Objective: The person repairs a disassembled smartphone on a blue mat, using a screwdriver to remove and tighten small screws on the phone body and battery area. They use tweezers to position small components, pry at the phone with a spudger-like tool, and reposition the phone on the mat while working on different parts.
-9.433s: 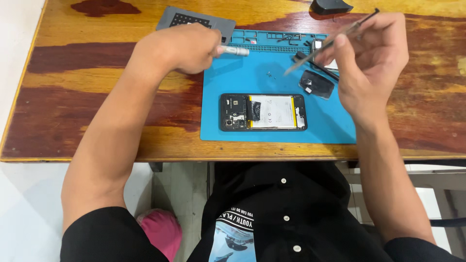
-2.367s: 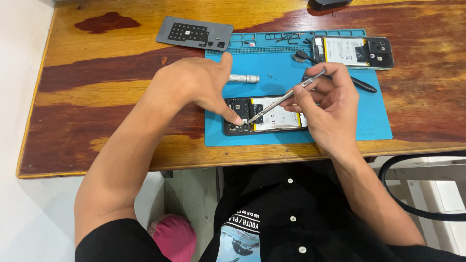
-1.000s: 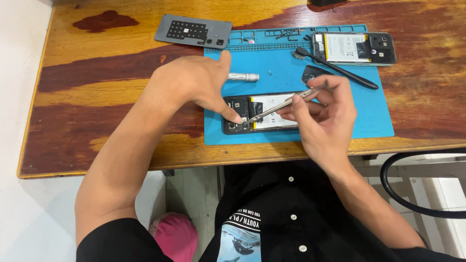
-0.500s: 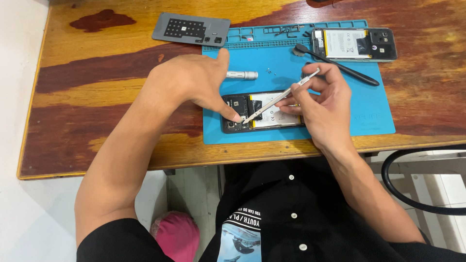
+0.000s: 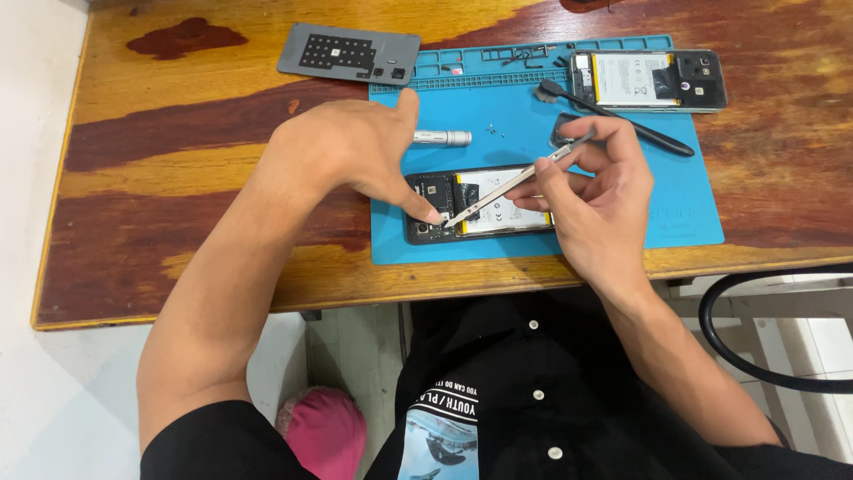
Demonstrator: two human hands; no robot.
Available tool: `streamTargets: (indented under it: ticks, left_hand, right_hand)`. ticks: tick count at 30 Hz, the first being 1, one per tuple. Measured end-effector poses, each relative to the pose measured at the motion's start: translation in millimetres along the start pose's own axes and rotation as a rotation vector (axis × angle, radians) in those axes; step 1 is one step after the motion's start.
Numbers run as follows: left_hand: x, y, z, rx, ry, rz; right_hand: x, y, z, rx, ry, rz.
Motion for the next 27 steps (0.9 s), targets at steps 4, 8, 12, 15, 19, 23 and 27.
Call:
streamTargets:
  ticks: [4, 8, 12, 15, 19, 23, 27]
  left_hand:
    - [0, 2, 1, 0.006, 0.03, -0.025]
    - [1, 2, 1, 0.002, 0.012, -0.008]
    - [1, 2, 2, 0.001, 0.016, -0.008]
    - [2, 2, 1, -0.006, 0.002, 0.005]
    - [0, 2, 2, -0.004, 0.001, -0.005]
    - [-1, 2, 3, 0.0, 0.012, -0.015]
    - [-3, 2, 2, 0.004, 0.007, -0.016]
  right_hand:
    - [4, -3, -1, 0.004, -0.005, 0.03]
    - [5, -3, -1, -0.004, -0.003, 0.029]
    - [5, -2, 1, 0.009, 0.003, 0.025]
    - [5, -1, 0, 0.002, 0.001, 0.021]
    - [3, 2, 1, -0.034, 0.0, -0.014]
    - [6, 3, 3, -0.032, 0.0, 0.008]
    - [15, 5, 4, -0.062, 0.003, 0.046]
Point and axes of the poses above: each hand's wrist, its own x-axis away from the middle knuckle, its own z-axis out of the back of the hand, y = z × x, the point moved 5 cm from there along -x, towards the middle knuckle, and after that the axes turned 13 degrees about y, right-handed, at the moved point
